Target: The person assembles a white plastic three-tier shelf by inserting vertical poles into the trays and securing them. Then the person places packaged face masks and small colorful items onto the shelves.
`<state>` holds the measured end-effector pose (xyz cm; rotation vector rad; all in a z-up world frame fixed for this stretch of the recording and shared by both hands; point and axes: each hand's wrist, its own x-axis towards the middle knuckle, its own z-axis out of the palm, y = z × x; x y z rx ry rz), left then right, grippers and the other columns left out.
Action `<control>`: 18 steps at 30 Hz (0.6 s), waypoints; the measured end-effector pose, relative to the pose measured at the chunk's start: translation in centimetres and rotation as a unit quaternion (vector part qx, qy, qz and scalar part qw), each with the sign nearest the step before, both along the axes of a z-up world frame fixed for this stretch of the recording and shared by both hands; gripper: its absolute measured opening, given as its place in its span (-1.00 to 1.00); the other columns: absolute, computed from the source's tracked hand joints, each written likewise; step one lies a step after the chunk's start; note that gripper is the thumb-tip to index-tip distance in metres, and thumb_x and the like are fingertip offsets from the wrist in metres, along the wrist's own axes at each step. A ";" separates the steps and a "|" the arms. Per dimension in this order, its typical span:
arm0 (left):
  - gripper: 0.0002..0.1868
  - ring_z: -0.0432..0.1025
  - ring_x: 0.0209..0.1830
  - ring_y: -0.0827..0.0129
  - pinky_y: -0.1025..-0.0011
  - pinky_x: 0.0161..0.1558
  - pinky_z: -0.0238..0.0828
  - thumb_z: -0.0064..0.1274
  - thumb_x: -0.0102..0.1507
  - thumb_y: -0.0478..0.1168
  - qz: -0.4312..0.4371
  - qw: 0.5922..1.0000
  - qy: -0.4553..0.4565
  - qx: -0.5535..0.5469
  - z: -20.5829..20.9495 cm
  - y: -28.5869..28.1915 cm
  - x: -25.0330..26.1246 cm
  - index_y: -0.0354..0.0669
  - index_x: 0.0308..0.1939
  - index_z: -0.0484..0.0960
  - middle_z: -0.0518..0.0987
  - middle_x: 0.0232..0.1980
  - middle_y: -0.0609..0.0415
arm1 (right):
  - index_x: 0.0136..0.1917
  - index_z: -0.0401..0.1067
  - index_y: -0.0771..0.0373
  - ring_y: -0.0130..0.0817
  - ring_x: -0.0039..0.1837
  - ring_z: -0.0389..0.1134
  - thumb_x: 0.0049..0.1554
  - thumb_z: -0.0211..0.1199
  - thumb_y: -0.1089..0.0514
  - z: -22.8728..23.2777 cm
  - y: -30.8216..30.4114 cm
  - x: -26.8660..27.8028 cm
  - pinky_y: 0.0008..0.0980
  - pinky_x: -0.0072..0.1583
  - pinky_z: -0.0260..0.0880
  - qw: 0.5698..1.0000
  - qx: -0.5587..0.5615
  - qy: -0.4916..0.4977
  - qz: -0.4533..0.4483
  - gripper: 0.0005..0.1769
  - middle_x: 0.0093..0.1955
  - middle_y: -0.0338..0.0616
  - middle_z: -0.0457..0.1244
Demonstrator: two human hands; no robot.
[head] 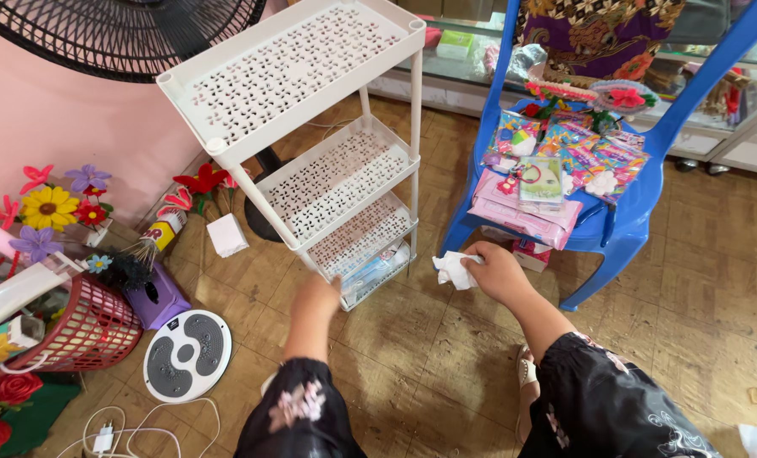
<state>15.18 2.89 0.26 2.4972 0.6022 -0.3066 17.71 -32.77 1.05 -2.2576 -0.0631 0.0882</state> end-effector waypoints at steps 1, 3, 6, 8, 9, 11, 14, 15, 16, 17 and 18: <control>-0.49 0.49 0.18 -0.09 0.03 0.22 0.40 -0.09 0.36 0.13 -0.033 0.999 0.037 0.012 0.5 -1.3 -1.0 -0.15 0.17 0.59 0.60 0.17 -0.22 | 0.00 0.53 0.21 -0.13 -0.05 0.45 0.12 0.28 0.08 0.0 0.1 0.1 -0.20 0.02 0.41 1.000 -0.005 -0.008 -0.005 -0.78 -0.12 0.03 0.41; -0.43 0.52 0.18 -0.07 0.10 0.24 0.40 -0.13 0.37 0.15 -0.101 0.994 0.040 -0.014 1.3 -3.9 -2.7 -0.22 0.22 0.56 0.60 0.17 -0.26 | 0.02 0.52 0.21 -0.11 -0.06 0.44 0.13 0.22 0.13 -0.1 0.0 0.2 -0.18 0.00 0.40 1.000 0.002 -0.025 -0.011 -0.79 -0.12 0.03 0.41; -0.33 0.43 0.26 -0.02 0.16 0.28 0.34 -0.02 0.30 0.22 -0.137 0.989 0.048 -0.036 2.0 -6.4 -4.1 -0.16 0.31 0.48 0.53 0.23 -0.24 | 0.00 0.52 0.22 -0.09 -0.11 0.46 0.13 0.10 0.20 0.3 -0.5 0.7 -0.15 -0.04 0.41 0.999 0.034 -0.032 -0.020 -0.78 -0.17 0.04 0.41; -0.31 0.41 0.27 -0.01 0.14 0.25 0.33 -0.04 0.30 0.21 -0.174 0.984 0.026 -0.023 2.1 -7.4 -4.4 -0.15 0.36 0.43 0.53 0.25 -0.21 | -0.03 0.52 0.23 -0.06 -0.17 0.47 0.11 0.07 0.20 0.4 -0.8 0.9 -0.14 -0.09 0.44 0.998 0.053 -0.010 -0.034 -0.77 -0.22 0.04 0.41; -0.30 0.40 0.27 -0.01 0.13 0.24 0.32 -0.05 0.30 0.21 -0.193 0.981 0.012 -0.017 2.2 -7.6 -4.2 -0.15 0.38 0.40 0.52 0.25 -0.19 | -0.04 0.52 0.23 -0.05 -0.18 0.47 0.12 0.10 0.17 0.7 -0.9 1.0 -0.13 -0.10 0.43 0.998 0.044 -0.013 -0.044 -0.78 -0.25 0.04 0.40; -0.31 0.45 0.24 0.02 0.17 0.24 0.35 -0.04 0.29 0.19 -0.190 0.981 0.019 -0.042 2.5 -7.4 -4.0 -0.13 0.38 0.41 0.56 0.23 -0.17 | -0.07 0.53 0.23 -0.02 -0.21 0.46 0.15 0.14 0.09 1.5 -1.2 1.3 -0.12 -0.11 0.42 0.997 0.027 -0.023 -0.062 -0.78 -0.30 0.05 0.39; -0.34 0.49 0.20 0.05 0.20 0.22 0.38 -0.03 0.28 0.14 -0.168 0.983 0.013 -0.077 2.6 -7.5 -3.3 -0.12 0.37 0.42 0.57 0.23 -0.14 | -0.04 0.57 0.21 0.04 -0.20 0.42 0.23 0.25 -0.08 2.5 -2.2 2.1 -0.08 -0.10 0.38 0.989 -0.085 -0.057 -0.104 -0.68 -0.28 0.09 0.36; -0.35 0.50 0.19 0.06 0.20 0.20 0.39 -0.02 0.27 0.12 -0.157 0.984 0.010 -0.087 2.5 -7.6 -3.2 -0.12 0.36 0.42 0.56 0.23 -0.13 | -0.05 0.57 0.21 0.03 -0.18 0.42 0.22 0.27 -0.08 2.6 -2.6 2.6 -0.08 -0.09 0.38 0.987 -0.093 -0.069 -0.112 -0.69 -0.27 0.09 0.36; -0.37 0.50 0.19 0.06 0.19 0.20 0.39 -0.02 0.28 0.11 -0.159 0.983 -0.001 -0.087 2.4 -7.6 -2.9 -0.13 0.34 0.43 0.57 0.22 -0.14 | -0.05 0.58 0.21 0.03 -0.17 0.43 0.21 0.29 -0.08 2.8 -3.3 3.0 -0.08 -0.09 0.39 0.984 -0.101 -0.081 -0.121 -0.69 -0.25 0.08 0.37; -0.39 0.50 0.19 0.05 0.19 0.19 0.39 -0.01 0.29 0.09 -0.160 0.983 -0.011 -0.088 2.2 -7.7 -2.6 -0.14 0.33 0.45 0.58 0.20 -0.15 | -0.05 0.58 0.20 0.02 -0.15 0.43 0.20 0.31 -0.09 2.8 -4.0 3.5 -0.08 -0.08 0.39 0.981 -0.110 -0.093 -0.129 -0.69 -0.23 0.07 0.38; -0.41 0.49 0.19 0.05 0.18 0.19 0.39 -0.01 0.29 0.08 -0.162 0.983 -0.022 -0.089 2.0 -7.7 -2.5 -0.15 0.31 0.46 0.59 0.19 -0.16 | -0.04 0.57 0.20 0.01 -0.11 0.43 0.20 0.32 -0.07 2.7 -4.6 3.9 -0.08 -0.05 0.39 0.978 -0.114 -0.101 -0.144 -0.70 -0.18 0.05 0.39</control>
